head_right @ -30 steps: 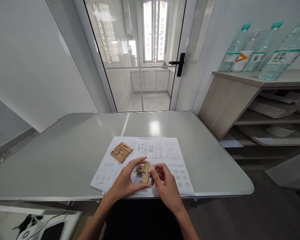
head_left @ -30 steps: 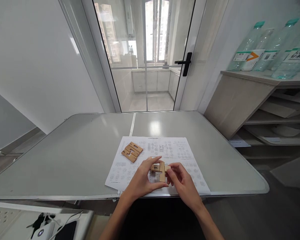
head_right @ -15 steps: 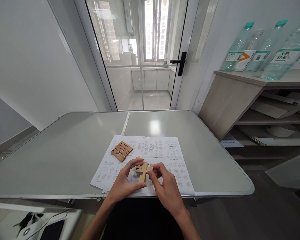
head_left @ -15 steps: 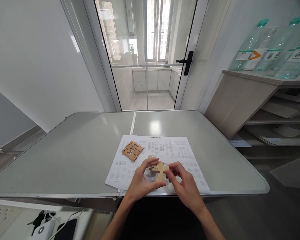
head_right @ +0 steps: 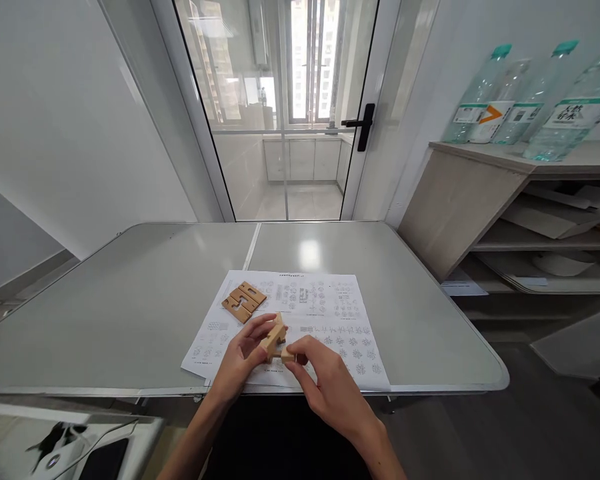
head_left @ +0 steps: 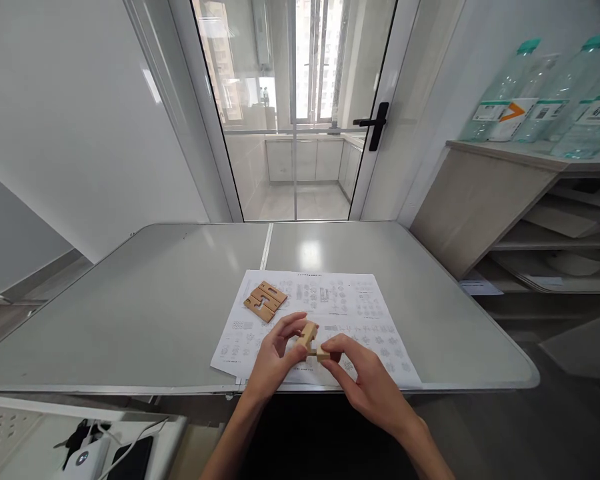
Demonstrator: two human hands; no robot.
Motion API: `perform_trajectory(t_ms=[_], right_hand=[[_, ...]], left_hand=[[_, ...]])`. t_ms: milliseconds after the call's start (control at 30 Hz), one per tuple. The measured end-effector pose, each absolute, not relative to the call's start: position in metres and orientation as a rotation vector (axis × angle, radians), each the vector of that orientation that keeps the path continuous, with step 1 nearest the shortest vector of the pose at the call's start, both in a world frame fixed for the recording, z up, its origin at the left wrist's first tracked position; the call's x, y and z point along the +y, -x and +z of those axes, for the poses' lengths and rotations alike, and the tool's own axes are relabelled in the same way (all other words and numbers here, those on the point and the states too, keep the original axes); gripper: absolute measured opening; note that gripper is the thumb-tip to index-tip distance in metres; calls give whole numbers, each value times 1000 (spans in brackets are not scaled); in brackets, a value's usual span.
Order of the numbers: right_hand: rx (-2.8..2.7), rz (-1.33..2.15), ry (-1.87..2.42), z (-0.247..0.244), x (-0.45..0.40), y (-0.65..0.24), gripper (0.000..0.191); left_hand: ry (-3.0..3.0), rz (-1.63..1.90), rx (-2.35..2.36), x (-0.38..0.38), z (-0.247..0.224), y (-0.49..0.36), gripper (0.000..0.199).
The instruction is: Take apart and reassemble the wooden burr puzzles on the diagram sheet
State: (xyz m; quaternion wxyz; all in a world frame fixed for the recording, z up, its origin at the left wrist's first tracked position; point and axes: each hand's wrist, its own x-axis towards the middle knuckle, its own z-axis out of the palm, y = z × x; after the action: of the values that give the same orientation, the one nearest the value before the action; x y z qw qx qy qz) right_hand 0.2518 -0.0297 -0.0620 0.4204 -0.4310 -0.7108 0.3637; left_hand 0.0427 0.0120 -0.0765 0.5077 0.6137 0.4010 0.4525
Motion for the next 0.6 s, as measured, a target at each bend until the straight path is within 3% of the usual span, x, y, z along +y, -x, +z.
perform_trajectory(t_ms=[133, 400, 600], right_hand=[[-1735, 920, 1143, -62, -32, -252, 17], [-1414, 781, 1416, -83, -12, -248, 39], [-1536, 562, 1553, -101, 0, -234, 36]], left_hand=[[-1544, 1221, 1298, 19, -79, -37, 50], [-2047, 1167, 1534, 26, -90, -20, 58], [-2207, 969, 1534, 28, -98, -20, 66]])
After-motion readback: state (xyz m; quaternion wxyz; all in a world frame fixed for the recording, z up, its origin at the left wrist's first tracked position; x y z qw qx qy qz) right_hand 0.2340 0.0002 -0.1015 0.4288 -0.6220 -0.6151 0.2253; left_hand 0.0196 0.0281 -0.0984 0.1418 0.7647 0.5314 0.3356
